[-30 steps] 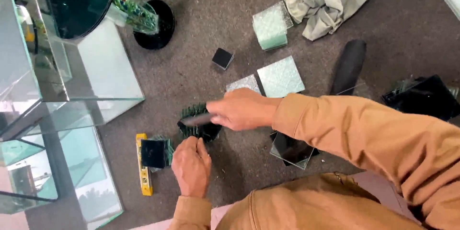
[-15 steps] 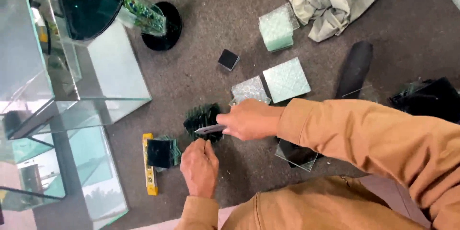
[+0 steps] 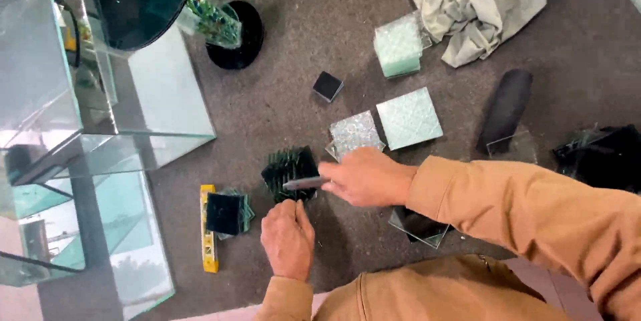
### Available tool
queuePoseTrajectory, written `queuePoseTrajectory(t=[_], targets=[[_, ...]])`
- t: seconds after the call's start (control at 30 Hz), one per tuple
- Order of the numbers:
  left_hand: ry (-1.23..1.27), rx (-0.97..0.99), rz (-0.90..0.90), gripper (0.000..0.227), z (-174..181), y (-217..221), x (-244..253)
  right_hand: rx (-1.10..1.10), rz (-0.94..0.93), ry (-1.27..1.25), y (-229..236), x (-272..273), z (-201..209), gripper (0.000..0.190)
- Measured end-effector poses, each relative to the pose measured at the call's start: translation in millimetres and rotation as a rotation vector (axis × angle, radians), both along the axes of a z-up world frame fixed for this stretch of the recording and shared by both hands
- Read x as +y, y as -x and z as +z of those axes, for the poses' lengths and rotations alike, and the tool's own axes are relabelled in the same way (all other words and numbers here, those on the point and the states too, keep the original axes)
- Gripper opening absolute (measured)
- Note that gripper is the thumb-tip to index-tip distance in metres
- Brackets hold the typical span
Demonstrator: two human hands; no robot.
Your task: The person uses a utility knife to score and snap small square glass tiles on a workbench. They repeatedly align the knife along tile edges, apply pressure to create a score line, and then break the tiles into smaller pieces. The process is repeated for multiple tiles throughout the clip.
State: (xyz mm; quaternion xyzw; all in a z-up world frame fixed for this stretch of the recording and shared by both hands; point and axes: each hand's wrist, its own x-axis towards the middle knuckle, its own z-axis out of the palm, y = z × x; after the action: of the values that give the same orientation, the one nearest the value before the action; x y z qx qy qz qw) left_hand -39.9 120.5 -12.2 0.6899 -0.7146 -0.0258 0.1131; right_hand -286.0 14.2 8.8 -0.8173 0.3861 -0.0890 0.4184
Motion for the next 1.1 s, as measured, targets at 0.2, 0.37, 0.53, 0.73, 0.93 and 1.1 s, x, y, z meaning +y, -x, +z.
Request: queuePoseTrajectory(t=[0.2,0.37,0.53,0.73,0.93,1.1], targets=[[0.045,-0.013,-0.016,0.034,-4,2,7,-0.318,-0.285,0.227,6,28,-5,0.022],[0.106,0.001,0.002,0.029,-28,0,13,-0.175,-0.169,0.265,15,64,-14,0.023],[0.129,0.054,-0.020,0.034,-35,0,18,-0.074,-0.140,0.443,7,75,-11,0.017],[0.108,0.132,0.001,0.034,-30,0,21,-0.026,-0.089,0.595,-9,74,-25,0.016],[0.080,0.130,0.002,0.027,-44,-9,24,-0.031,-0.077,0.685,-6,74,-21,0.029],[0.148,0.182,0.043,0.036,-46,-1,23,0.037,-0.016,0.593,-3,70,-25,0.029]])
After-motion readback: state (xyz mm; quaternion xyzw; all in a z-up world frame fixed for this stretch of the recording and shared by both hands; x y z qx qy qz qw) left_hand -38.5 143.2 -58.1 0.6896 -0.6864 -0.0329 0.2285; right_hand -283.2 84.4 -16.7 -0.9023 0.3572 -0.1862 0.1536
